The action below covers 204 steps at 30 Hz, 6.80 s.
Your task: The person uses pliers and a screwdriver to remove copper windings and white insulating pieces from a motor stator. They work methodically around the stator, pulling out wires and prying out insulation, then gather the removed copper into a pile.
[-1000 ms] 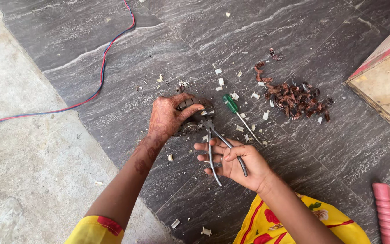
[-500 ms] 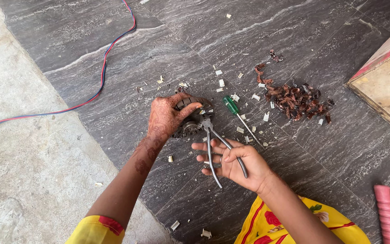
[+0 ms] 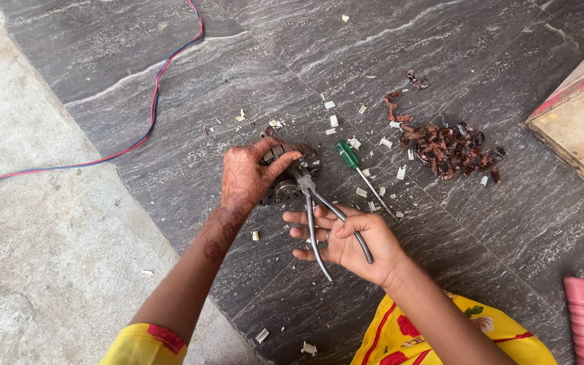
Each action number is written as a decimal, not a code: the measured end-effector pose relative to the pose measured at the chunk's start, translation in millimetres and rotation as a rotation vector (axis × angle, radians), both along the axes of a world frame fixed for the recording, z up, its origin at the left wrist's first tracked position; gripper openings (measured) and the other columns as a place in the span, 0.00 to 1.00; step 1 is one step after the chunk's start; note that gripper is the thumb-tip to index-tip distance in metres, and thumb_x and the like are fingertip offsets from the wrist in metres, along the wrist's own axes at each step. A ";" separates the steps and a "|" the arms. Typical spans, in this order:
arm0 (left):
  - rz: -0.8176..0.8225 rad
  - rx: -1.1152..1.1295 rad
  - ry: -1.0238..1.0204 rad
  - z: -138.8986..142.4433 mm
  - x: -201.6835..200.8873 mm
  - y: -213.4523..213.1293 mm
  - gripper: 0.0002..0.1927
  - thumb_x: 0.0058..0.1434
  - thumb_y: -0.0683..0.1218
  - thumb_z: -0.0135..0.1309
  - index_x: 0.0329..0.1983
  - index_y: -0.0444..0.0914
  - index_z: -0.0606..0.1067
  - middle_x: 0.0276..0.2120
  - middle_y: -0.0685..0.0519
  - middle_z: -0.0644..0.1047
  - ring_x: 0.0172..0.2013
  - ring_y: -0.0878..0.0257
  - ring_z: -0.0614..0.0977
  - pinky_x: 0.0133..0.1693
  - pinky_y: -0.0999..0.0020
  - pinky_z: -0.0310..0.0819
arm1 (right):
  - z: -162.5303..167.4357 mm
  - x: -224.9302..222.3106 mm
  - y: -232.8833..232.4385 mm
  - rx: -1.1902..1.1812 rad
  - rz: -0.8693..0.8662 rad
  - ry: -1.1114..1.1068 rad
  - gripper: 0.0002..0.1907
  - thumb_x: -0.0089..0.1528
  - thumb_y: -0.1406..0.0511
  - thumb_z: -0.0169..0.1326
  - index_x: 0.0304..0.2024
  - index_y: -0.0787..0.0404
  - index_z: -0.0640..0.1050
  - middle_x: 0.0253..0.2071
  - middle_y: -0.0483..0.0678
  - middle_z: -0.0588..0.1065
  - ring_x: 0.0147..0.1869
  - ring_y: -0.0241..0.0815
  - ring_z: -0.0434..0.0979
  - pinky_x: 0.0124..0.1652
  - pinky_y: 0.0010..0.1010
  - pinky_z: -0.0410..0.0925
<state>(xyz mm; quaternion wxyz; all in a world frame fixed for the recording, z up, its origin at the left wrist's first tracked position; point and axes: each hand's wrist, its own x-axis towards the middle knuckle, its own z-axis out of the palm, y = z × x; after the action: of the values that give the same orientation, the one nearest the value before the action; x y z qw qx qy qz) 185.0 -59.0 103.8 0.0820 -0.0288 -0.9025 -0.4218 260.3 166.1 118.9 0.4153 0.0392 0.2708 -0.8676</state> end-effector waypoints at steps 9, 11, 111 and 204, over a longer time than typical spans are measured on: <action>0.102 0.043 0.020 -8.6 3.8 1.8 0.20 0.57 0.59 0.64 0.43 0.41 0.83 0.26 0.49 0.85 0.24 0.62 0.87 0.26 0.66 0.81 | -4.4 -5.4 3.3 0.028 -0.037 0.025 0.21 0.50 0.73 0.47 0.46 0.66 0.77 0.63 0.67 0.71 0.60 0.58 0.76 0.56 0.54 0.73; 0.118 0.094 0.037 -12.4 3.7 2.6 0.19 0.57 0.58 0.64 0.43 0.41 0.83 0.28 0.49 0.85 0.25 0.62 0.87 0.26 0.65 0.82 | -6.8 -11.1 6.6 0.038 -0.037 0.030 0.20 0.52 0.73 0.47 0.47 0.67 0.77 0.64 0.68 0.71 0.59 0.58 0.76 0.53 0.50 0.74; -0.228 -0.049 0.151 14.0 -3.4 42.8 0.18 0.60 0.62 0.58 0.44 0.48 0.83 0.33 0.52 0.84 0.30 0.52 0.86 0.34 0.56 0.79 | -7.3 21.5 1.2 -0.012 -0.262 -0.245 0.21 0.72 0.53 0.47 0.28 0.54 0.62 0.28 0.42 0.65 0.27 0.30 0.64 0.25 0.20 0.61; -0.143 0.168 0.097 13.7 -38.1 33.7 0.14 0.64 0.53 0.58 0.49 0.43 0.81 0.45 0.53 0.84 0.42 0.57 0.87 0.43 0.61 0.79 | 7.5 -32.1 25.4 -0.044 -0.090 0.138 0.18 0.54 0.74 0.43 0.46 0.68 0.76 0.68 0.72 0.66 0.66 0.66 0.72 0.59 0.60 0.70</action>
<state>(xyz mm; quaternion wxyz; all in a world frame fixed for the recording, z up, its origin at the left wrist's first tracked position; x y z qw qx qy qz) 146.8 -25.3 117.6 0.0972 -0.1066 -0.8546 -0.4989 228.2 191.6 126.4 0.3570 -0.0175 0.2775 -0.8918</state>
